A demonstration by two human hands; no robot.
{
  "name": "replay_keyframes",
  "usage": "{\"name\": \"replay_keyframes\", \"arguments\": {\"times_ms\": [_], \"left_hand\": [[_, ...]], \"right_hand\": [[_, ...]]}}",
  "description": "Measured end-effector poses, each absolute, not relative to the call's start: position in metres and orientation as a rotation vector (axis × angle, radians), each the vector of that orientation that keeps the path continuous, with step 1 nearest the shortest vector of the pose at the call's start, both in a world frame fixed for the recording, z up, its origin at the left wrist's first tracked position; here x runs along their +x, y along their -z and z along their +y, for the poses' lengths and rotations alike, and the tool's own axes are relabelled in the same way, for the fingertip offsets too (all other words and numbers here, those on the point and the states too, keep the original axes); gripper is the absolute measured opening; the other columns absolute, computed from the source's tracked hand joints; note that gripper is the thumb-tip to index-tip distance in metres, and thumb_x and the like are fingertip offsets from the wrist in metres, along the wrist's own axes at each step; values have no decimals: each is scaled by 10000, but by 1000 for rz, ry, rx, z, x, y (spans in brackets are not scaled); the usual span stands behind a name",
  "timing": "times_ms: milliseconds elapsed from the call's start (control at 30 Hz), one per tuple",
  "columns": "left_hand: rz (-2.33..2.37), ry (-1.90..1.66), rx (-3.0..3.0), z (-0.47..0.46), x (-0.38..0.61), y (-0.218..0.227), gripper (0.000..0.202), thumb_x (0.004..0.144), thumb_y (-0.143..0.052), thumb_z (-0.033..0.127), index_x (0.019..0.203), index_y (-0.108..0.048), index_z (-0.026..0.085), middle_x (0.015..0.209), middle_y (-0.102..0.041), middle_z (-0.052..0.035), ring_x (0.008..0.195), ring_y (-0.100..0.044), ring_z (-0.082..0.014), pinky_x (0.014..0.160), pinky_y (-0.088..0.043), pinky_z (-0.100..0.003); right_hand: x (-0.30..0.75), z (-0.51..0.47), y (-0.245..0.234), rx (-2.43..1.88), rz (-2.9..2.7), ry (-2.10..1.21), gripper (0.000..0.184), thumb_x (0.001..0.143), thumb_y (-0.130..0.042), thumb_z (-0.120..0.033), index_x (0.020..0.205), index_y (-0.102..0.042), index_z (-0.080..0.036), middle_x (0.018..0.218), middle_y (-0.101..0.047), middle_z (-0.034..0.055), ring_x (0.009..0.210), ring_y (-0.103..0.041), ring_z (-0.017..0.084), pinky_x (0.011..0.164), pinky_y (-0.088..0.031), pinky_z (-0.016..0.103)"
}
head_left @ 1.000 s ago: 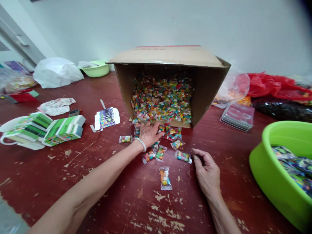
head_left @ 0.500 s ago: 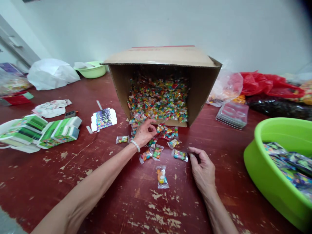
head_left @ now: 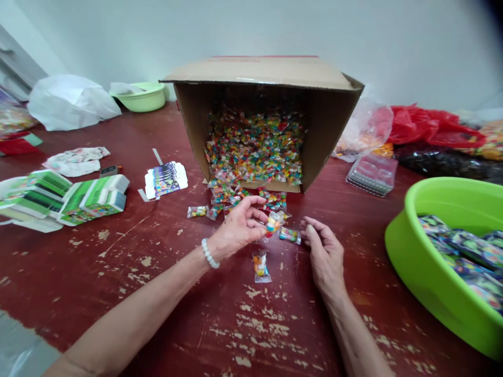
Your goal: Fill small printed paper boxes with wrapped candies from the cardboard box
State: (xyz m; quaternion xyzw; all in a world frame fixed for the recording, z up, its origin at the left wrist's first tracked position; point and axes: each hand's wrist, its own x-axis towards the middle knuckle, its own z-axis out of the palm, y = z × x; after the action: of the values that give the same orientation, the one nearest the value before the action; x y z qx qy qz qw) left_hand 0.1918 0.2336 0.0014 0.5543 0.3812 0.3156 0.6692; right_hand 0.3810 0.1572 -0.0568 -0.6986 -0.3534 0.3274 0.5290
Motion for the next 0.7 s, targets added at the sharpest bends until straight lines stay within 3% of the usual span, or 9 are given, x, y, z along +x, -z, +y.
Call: {"name": "replay_keyframes", "arguments": {"times_ms": [100, 300, 433, 600, 700], "left_hand": [[848, -658, 1231, 222, 193, -4, 636, 667, -712, 108, 1233, -429, 172, 943, -616, -46, 701, -608, -95, 664, -499, -239], [799, -625, 1122, 206, 185, 0, 705, 626, -778, 139, 1236, -426, 167, 918, -604, -27, 775, -603, -103, 736, -501, -251], [828, -633, 1180, 197, 181, 15, 588, 693, -751, 222, 1195, -452, 158, 852, -588, -13, 743, -580, -108, 673, -479, -239], [950, -671, 1322, 194, 176, 35, 386, 775, -655, 256, 1127, -532, 158, 797, -590, -12, 652, -548, -103, 593, -438, -232], [982, -679, 1378, 195, 171, 42, 302, 819, -598, 274, 1094, -550, 160, 790, -604, -15, 616, -526, -98, 587, -424, -239]], "right_hand": [[364, 155, 37, -1584, -934, -970, 669, 776, -513, -627, 1293, -529, -202, 1242, -551, 42, 1005, -590, -33, 844, -497, 48], [338, 154, 27, -1498, -819, -1228, 744, 638, -662, -632, 1142, -577, -92, 1057, -619, 74, 737, -561, -59, 669, -471, 33], [330, 150, 35, -1533, -901, -1270, 696, 659, -636, -640, 1091, -591, -96, 1028, -625, 55, 764, -569, -53, 706, -488, 44], [352, 159, 39, -1750, -1086, -940, 565, 764, -529, -587, 1096, -644, -144, 1022, -630, 19, 776, -532, -79, 711, -413, -6], [376, 189, 41, -1913, -1099, -687, 515, 802, -472, -518, 1144, -647, -175, 1010, -630, 13, 678, -446, -85, 655, -330, 10]]}}
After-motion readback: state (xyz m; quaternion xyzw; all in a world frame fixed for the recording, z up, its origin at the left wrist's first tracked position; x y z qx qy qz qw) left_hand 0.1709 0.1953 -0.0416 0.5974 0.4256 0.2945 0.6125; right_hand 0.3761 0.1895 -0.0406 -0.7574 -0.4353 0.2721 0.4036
